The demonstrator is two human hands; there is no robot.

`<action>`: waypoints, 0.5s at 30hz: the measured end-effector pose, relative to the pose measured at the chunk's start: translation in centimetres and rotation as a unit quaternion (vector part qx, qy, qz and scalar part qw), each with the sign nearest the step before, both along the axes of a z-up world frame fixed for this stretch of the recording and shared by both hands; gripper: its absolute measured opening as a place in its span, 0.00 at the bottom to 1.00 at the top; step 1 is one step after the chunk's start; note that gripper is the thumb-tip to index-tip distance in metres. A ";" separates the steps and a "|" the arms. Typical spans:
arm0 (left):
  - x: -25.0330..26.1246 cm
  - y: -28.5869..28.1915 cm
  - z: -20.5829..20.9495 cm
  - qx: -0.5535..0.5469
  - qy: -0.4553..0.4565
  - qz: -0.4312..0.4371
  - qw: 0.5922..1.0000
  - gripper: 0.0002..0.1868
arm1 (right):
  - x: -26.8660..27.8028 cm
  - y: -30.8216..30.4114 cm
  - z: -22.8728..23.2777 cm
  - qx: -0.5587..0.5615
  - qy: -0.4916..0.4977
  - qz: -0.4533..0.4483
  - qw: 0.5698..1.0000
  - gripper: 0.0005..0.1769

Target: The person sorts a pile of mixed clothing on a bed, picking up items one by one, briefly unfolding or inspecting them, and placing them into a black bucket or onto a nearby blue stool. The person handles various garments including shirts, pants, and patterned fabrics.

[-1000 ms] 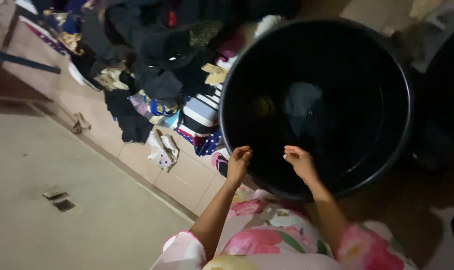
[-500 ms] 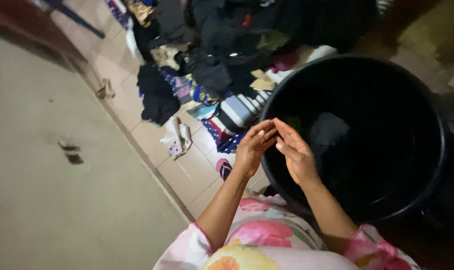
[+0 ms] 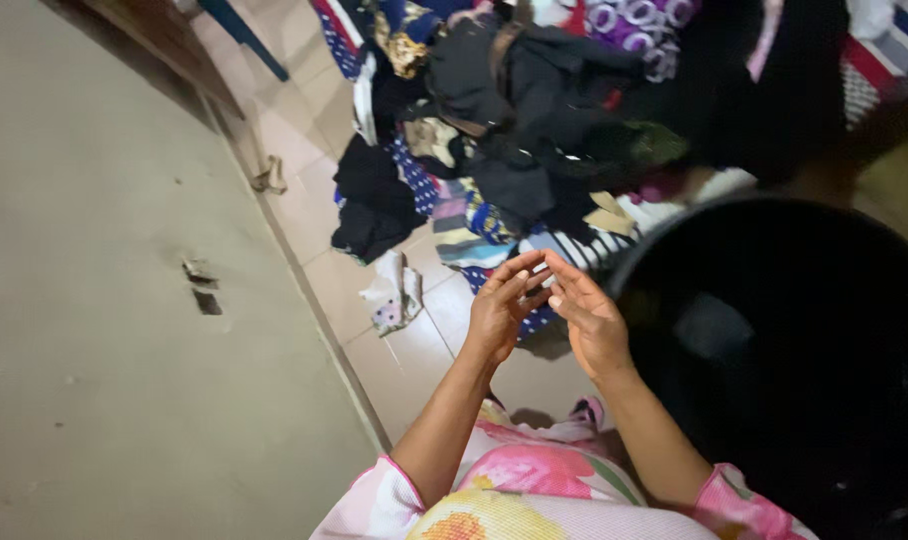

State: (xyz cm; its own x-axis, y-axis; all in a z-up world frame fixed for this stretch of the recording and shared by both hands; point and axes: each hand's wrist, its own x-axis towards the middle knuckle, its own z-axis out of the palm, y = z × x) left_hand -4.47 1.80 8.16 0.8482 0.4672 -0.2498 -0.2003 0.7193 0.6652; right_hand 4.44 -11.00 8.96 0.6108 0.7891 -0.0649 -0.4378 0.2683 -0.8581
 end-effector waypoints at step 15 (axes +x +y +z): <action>-10.2 15.1 1.5 0.081 -0.012 0.088 0.993 0.18 | -7.1 17.1 2.5 0.037 0.021 0.088 0.995 0.30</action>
